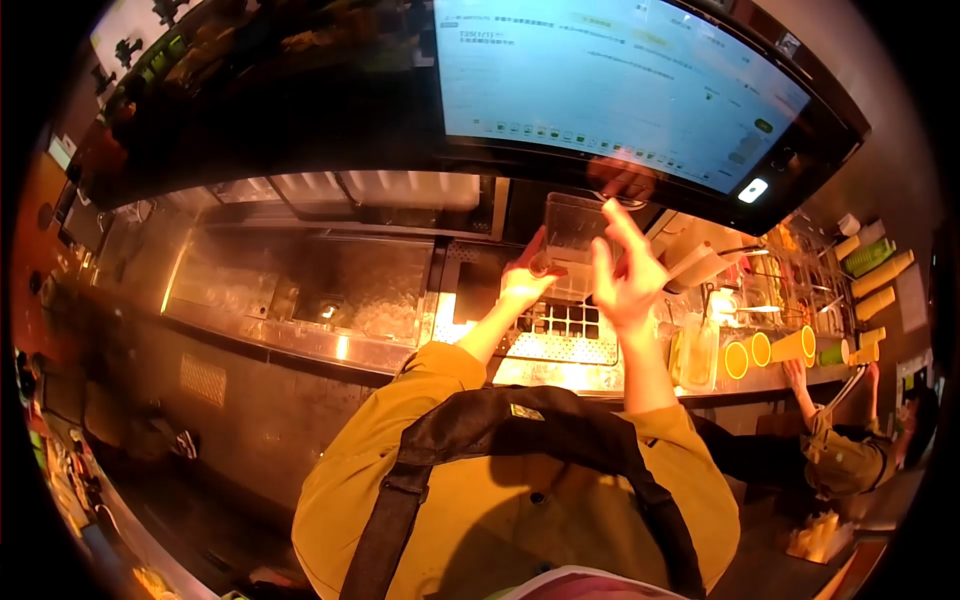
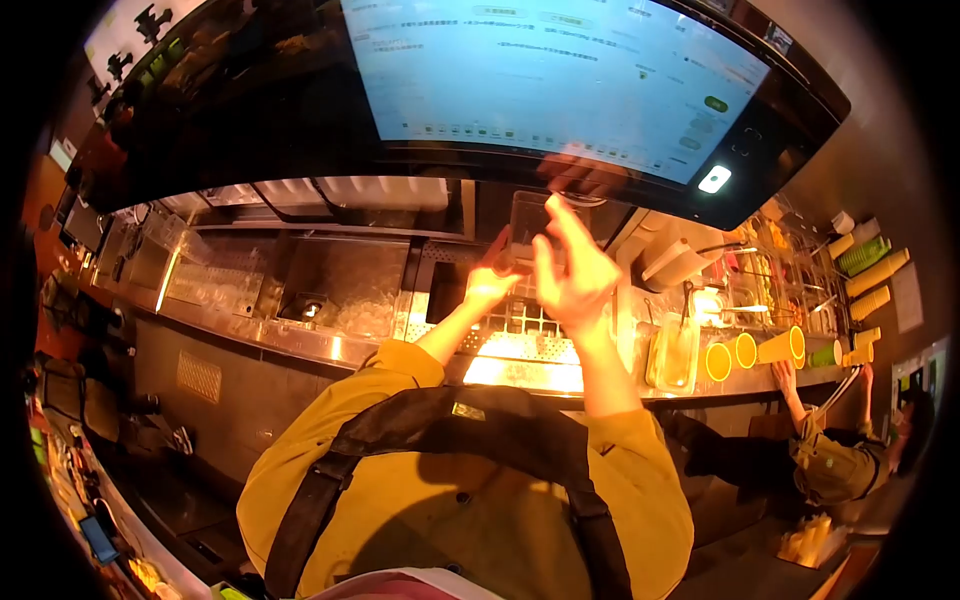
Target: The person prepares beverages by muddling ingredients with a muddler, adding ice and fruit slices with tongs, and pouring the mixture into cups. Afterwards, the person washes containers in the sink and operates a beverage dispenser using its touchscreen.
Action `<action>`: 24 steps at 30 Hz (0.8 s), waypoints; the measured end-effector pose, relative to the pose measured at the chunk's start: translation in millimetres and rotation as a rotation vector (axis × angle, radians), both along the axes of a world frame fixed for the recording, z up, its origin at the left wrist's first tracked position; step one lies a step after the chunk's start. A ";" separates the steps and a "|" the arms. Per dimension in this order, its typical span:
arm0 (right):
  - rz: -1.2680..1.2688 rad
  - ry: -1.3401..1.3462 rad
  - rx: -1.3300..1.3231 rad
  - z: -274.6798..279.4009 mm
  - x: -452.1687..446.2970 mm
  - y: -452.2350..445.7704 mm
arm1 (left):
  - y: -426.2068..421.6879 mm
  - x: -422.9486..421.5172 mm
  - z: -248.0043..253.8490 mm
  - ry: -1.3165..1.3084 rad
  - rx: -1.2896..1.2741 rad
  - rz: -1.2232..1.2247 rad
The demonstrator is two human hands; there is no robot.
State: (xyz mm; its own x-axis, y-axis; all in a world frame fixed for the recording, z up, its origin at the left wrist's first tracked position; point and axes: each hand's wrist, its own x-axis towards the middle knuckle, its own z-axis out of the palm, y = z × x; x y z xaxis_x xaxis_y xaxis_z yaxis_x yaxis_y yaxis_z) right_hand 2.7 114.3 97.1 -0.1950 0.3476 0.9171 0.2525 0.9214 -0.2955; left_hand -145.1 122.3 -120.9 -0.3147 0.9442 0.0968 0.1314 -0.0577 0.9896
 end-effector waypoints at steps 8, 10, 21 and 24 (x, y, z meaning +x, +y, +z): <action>0.087 -0.007 0.066 14.5 -7.6 -4.2 | -10.5 1.9 17.8 0.047 -0.093 0.025; 0.078 0.013 0.076 23.7 -5.1 -2.2 | -10.6 2.6 21.2 0.062 -0.123 0.030; 0.049 0.181 0.138 64.5 3.9 10.5 | -16.1 5.3 29.0 0.170 -0.168 0.068; 0.037 0.194 0.131 63.6 5.5 13.6 | -11.4 4.5 19.1 0.143 -0.100 0.066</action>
